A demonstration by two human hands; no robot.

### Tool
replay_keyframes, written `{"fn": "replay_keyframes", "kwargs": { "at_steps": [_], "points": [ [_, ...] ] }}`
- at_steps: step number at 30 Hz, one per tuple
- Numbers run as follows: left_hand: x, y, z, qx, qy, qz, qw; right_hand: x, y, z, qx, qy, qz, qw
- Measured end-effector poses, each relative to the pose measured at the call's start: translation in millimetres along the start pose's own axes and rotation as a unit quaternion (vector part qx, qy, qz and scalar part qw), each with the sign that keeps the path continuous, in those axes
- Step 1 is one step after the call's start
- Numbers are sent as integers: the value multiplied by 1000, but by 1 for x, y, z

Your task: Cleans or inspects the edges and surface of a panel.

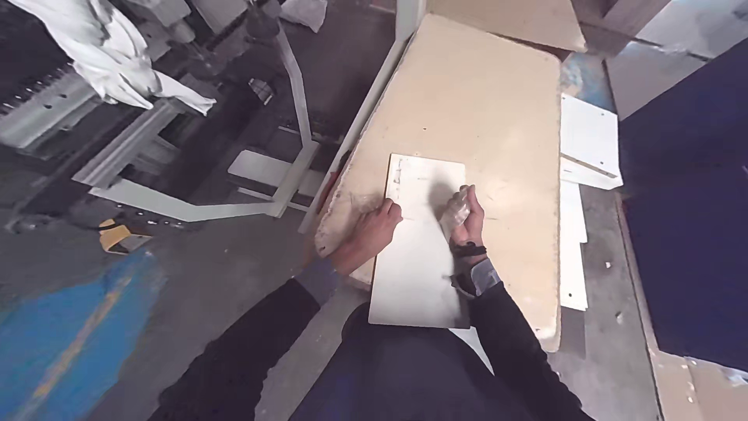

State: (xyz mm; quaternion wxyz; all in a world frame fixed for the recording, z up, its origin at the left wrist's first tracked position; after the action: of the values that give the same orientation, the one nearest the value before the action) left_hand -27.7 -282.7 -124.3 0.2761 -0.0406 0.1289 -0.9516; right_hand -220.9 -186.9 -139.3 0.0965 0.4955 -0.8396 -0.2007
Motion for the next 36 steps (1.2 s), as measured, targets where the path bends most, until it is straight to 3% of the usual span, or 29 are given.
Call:
{"fn": "replay_keyframes", "kwargs": {
  "at_steps": [5,10,20,25,28,32,36],
  "points": [
    [1,-2,0,-11,-5,5,1000,-9,18,-2,48,-16,76,996],
    [-4,0,-4,-30,-64,0,998,-21,53,-37,82,102,144,981],
    [-14,-12,-9,-20,-108,30,993,-50,124,-98,126,246,289,917],
    [-10,-31,-3,36,-12,41,998,-90,178,-136,55,274,404,871],
    [-5,-40,-1,63,-13,36,997,-103,192,-139,-60,213,375,900],
    [-6,-33,-14,76,-87,22,993,-82,133,-114,-139,103,193,966],
    [-8,-34,-15,57,-100,31,993,-48,50,-73,-347,40,75,934]
  ]
}}
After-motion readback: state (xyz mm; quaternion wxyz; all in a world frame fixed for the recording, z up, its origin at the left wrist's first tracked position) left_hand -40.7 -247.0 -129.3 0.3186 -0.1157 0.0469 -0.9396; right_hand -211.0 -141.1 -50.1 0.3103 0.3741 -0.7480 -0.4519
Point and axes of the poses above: each hand's wrist, its own x-axis towards the middle knuckle, its own z-axis out of the back of the hand, y = z × x, the point moved 3 cm from there along x, towards the middle knuckle, and after that the axes turned 2 degrees about x, right-handed, at the moved point
